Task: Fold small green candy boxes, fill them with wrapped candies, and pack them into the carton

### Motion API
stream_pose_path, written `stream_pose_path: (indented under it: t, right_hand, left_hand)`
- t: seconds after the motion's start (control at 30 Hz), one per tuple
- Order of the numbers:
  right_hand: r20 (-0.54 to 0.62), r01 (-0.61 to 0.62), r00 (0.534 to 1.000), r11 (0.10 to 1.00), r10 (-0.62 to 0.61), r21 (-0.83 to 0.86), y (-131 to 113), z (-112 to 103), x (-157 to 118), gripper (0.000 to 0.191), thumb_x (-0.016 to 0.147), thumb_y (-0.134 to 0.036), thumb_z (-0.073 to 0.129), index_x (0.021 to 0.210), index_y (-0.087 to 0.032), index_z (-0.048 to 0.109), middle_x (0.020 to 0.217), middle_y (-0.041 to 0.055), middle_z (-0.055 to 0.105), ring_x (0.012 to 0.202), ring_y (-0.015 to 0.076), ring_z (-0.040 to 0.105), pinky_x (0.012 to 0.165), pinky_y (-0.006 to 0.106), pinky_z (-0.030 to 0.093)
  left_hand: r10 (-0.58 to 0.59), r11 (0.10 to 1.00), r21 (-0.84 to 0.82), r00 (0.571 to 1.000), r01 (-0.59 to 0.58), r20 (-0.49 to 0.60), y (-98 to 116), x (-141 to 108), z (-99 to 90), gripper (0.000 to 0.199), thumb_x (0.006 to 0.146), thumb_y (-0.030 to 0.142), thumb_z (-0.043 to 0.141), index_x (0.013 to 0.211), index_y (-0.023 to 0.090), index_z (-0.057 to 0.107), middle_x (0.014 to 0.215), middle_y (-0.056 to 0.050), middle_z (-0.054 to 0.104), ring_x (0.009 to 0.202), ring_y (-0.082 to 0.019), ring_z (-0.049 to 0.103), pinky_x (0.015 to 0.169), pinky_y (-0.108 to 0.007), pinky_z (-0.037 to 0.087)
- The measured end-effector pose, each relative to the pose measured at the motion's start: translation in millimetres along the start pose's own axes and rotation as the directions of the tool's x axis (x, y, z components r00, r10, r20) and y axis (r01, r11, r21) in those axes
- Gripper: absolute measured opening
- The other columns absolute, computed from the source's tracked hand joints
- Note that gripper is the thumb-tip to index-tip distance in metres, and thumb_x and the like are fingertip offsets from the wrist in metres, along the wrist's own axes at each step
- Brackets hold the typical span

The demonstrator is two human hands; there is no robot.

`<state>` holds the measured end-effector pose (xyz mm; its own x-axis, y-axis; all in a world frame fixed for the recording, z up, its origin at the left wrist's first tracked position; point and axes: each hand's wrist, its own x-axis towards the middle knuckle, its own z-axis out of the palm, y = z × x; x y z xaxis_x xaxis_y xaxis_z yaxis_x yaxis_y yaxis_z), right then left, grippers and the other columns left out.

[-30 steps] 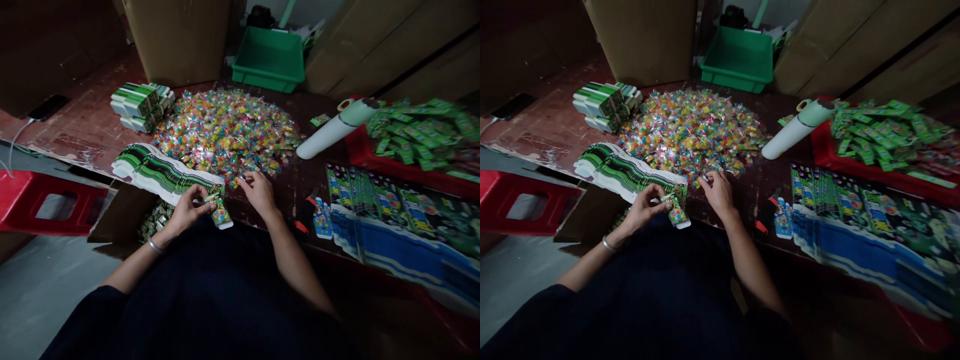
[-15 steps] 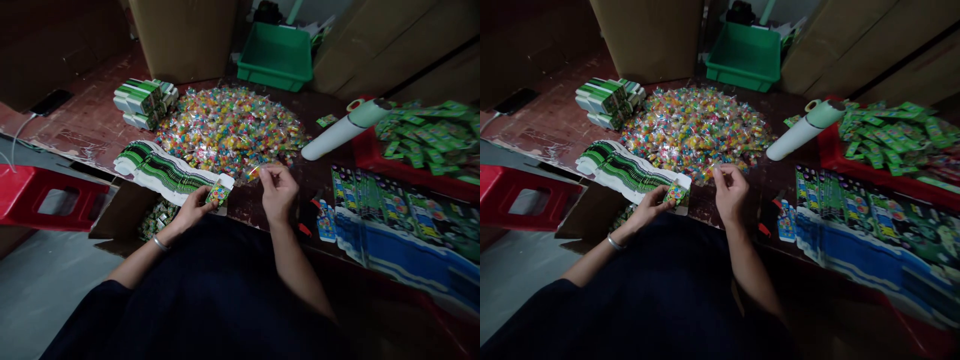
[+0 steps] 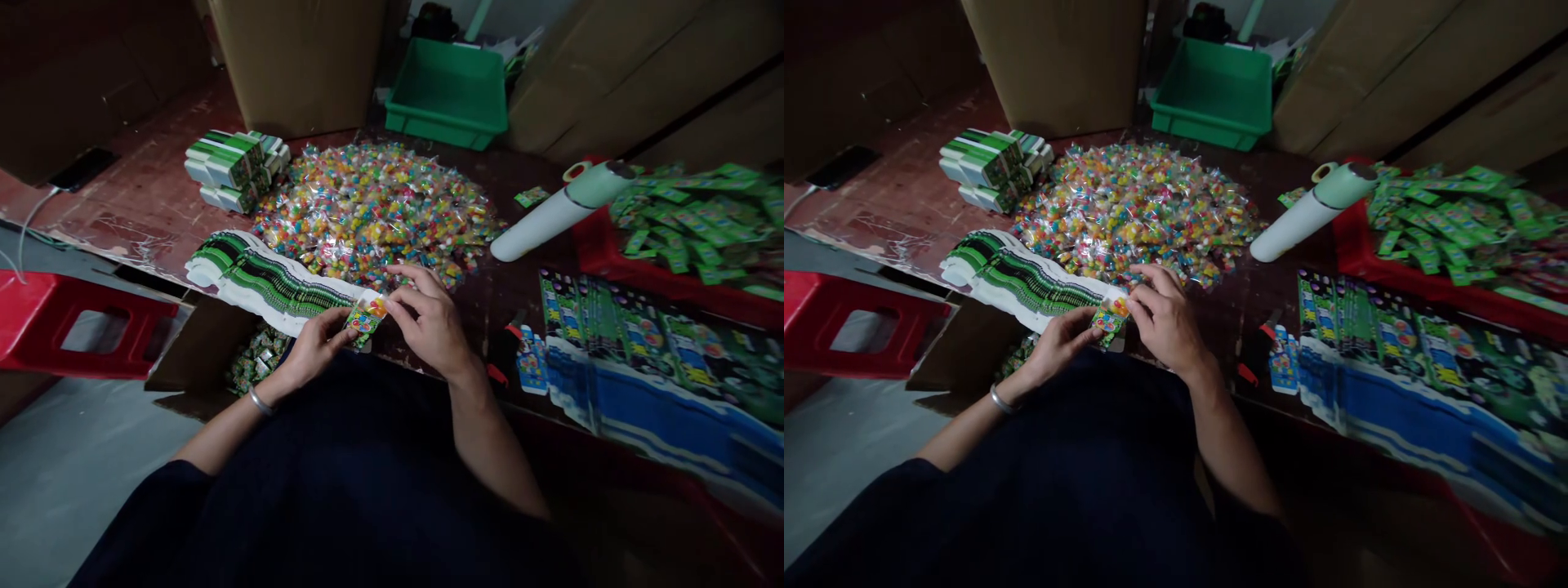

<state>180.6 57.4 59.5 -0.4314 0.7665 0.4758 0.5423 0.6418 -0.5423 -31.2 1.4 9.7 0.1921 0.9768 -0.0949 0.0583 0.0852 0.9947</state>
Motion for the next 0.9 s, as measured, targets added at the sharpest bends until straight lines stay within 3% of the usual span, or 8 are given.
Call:
stream_pose_path:
  t: [0.1,0.23,0.37,0.47,0.57,0.7,0.9]
  right_hand:
    - [0.057,0.034,0.998,0.999,-0.033,-0.003,1.7,-2.3,3.8,0.019,0.098,-0.021,0.061,0.083,-0.024,0.072,0.140,0.0093,0.067,0.138,0.0332,0.055,0.118,0.061,0.045]
    - [0.132,-0.003,0.991,0.982,-0.023,0.189,0.2,6.8,4.3,0.021,0.102,-0.031,0.059,0.091,-0.027,0.076,0.135,0.0067,0.071,0.133,0.0290,0.061,0.115,0.055,0.050]
    - [0.053,-0.227,0.972,0.864,0.228,0.450,-4.4,18.8,-8.5,0.026,0.104,-0.043,0.058,0.116,-0.028,0.074,0.124,0.0066,0.077,0.110,0.0237,0.074,0.097,0.040,0.061]
    - [0.043,-0.316,0.934,0.762,0.356,0.566,-7.8,31.7,-23.5,0.031,0.097,-0.046,0.070,0.121,-0.027,0.073,0.115,0.0059,0.079,0.099,0.0231,0.077,0.088,0.036,0.063]
    - [-0.016,-0.324,0.917,0.766,0.399,0.555,-9.1,44.9,-34.3,0.028,0.096,-0.045,0.071,0.116,-0.026,0.074,0.107,0.0058,0.080,0.095,0.0230,0.077,0.088,0.037,0.062]
    - [-0.155,-0.263,0.918,0.851,0.366,0.454,-8.4,53.7,-35.5,0.019,0.096,-0.041,0.068,0.087,-0.025,0.072,0.103,0.0063,0.077,0.098,0.0232,0.073,0.089,0.038,0.060]
    - [-0.116,-0.312,0.875,0.730,0.470,0.608,-12.2,51.5,-26.3,0.023,0.092,-0.046,0.073,0.102,-0.026,0.067,0.095,0.0043,0.076,0.088,0.0208,0.074,0.081,0.034,0.061]
  left_hand:
    - [0.008,1.000,0.020,1.000,-0.008,-0.016,0.8,-0.2,1.3,0.039,0.091,0.043,0.075,0.117,0.014,0.071,0.113,-0.012,0.077,0.095,-0.024,0.072,0.083,-0.033,0.057]
    - [0.032,0.996,-0.088,0.998,-0.035,-0.046,2.9,-1.4,6.6,0.040,0.089,0.043,0.078,0.118,0.017,0.066,0.112,-0.009,0.071,0.085,-0.018,0.070,0.077,-0.029,0.059]
    - [0.086,0.975,-0.194,0.986,-0.113,-0.141,4.3,-4.0,9.3,0.065,0.086,0.037,0.084,0.142,0.027,0.052,0.108,-0.003,0.061,0.074,-0.010,0.062,0.070,-0.024,0.057]
    - [0.101,0.962,-0.242,0.987,-0.130,-0.127,6.4,-5.8,10.0,0.064,0.087,0.037,0.082,0.144,0.030,0.052,0.107,-0.002,0.058,0.071,-0.008,0.058,0.067,-0.022,0.054]
    - [0.078,0.961,-0.260,0.994,-0.094,-0.070,7.5,-5.6,11.1,0.051,0.088,0.040,0.081,0.132,0.025,0.060,0.111,-0.004,0.061,0.074,-0.009,0.058,0.067,-0.022,0.053]
    - [0.078,0.966,-0.247,0.997,-0.079,-0.014,5.9,-3.1,12.5,0.041,0.086,0.038,0.082,0.117,0.022,0.061,0.111,-0.004,0.060,0.077,-0.010,0.056,0.066,-0.020,0.052]
    - [0.048,0.957,-0.282,0.995,-0.069,-0.082,7.4,-3.9,14.2,0.053,0.081,0.036,0.086,0.119,0.027,0.050,0.105,0.000,0.053,0.075,-0.009,0.054,0.063,-0.018,0.051]
